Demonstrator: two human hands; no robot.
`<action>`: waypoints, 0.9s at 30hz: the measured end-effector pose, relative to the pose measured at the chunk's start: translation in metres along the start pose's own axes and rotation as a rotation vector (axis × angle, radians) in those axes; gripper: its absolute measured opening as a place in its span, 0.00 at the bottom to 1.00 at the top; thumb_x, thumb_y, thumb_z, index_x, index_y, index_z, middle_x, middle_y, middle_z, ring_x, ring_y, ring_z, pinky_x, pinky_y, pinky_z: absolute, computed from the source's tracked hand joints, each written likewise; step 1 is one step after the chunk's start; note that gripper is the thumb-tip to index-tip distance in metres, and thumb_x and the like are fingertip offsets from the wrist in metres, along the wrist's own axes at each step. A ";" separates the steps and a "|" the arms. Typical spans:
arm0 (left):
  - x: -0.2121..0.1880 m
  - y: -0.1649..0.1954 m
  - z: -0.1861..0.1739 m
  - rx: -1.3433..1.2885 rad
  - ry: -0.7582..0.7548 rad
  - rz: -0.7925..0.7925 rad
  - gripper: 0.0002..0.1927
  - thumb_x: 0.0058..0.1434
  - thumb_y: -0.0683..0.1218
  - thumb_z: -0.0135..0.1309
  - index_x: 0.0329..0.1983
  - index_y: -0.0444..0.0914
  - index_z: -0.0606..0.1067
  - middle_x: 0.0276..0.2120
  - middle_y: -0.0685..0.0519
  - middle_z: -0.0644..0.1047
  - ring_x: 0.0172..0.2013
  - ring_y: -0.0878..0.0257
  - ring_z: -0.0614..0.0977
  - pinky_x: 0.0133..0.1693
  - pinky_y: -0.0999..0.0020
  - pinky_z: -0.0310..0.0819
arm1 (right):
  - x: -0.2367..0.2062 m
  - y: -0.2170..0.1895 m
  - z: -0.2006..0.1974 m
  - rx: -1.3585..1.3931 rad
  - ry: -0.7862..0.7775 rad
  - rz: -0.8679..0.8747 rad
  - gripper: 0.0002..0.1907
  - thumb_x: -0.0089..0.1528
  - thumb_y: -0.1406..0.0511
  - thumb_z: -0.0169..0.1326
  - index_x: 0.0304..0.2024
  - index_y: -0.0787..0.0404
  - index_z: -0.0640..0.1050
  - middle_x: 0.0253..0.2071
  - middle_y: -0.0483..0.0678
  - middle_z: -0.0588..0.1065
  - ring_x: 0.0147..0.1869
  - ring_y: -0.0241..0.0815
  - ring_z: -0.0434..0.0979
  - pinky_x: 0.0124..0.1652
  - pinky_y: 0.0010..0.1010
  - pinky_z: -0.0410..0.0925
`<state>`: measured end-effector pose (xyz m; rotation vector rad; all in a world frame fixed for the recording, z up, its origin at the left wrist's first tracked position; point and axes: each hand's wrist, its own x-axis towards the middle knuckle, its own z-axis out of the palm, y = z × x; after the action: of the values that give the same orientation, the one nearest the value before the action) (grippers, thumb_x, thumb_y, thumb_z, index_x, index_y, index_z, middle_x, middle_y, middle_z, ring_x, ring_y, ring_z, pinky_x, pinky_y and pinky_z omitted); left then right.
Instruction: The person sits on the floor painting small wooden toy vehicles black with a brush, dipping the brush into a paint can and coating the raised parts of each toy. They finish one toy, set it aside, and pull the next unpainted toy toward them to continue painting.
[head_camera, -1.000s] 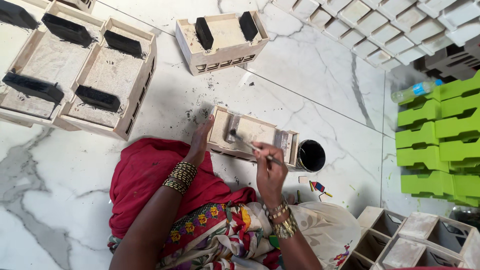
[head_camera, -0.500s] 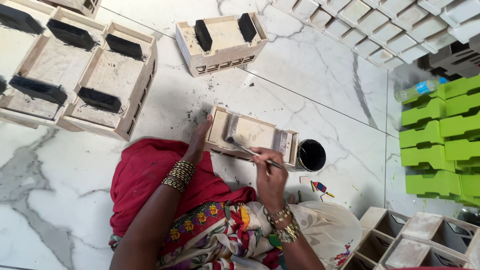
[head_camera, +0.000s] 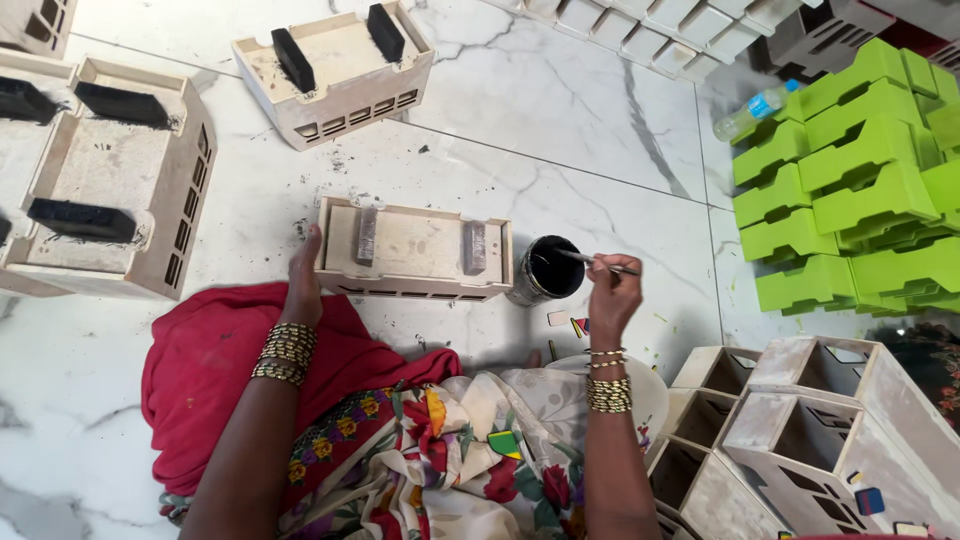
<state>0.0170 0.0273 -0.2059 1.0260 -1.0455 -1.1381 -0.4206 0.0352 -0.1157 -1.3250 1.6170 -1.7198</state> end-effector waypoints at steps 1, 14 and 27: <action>-0.001 -0.001 0.000 0.070 -0.011 0.044 0.35 0.77 0.59 0.31 0.70 0.24 0.60 0.70 0.35 0.65 0.72 0.49 0.63 0.71 0.58 0.53 | 0.000 0.010 0.002 0.005 0.004 0.011 0.06 0.65 0.76 0.54 0.41 0.65 0.71 0.43 0.53 0.79 0.44 0.36 0.81 0.44 0.25 0.78; -0.009 0.002 0.004 0.134 0.044 -0.136 0.44 0.73 0.66 0.30 0.73 0.24 0.53 0.74 0.36 0.56 0.75 0.50 0.55 0.72 0.60 0.45 | -0.017 0.043 0.032 -0.426 -0.114 -0.186 0.06 0.64 0.76 0.55 0.38 0.64 0.72 0.34 0.52 0.78 0.35 0.43 0.79 0.34 0.31 0.73; -0.018 0.015 0.010 -0.070 0.149 -0.352 0.52 0.65 0.74 0.36 0.74 0.28 0.53 0.71 0.39 0.61 0.70 0.51 0.64 0.68 0.59 0.57 | -0.017 0.039 -0.020 0.305 0.172 0.138 0.08 0.65 0.77 0.53 0.44 0.65 0.69 0.46 0.58 0.77 0.47 0.44 0.82 0.48 0.34 0.81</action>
<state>0.0080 0.0460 -0.1911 1.2504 -0.7183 -1.3467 -0.4414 0.0506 -0.1548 -0.9237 1.4233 -1.9438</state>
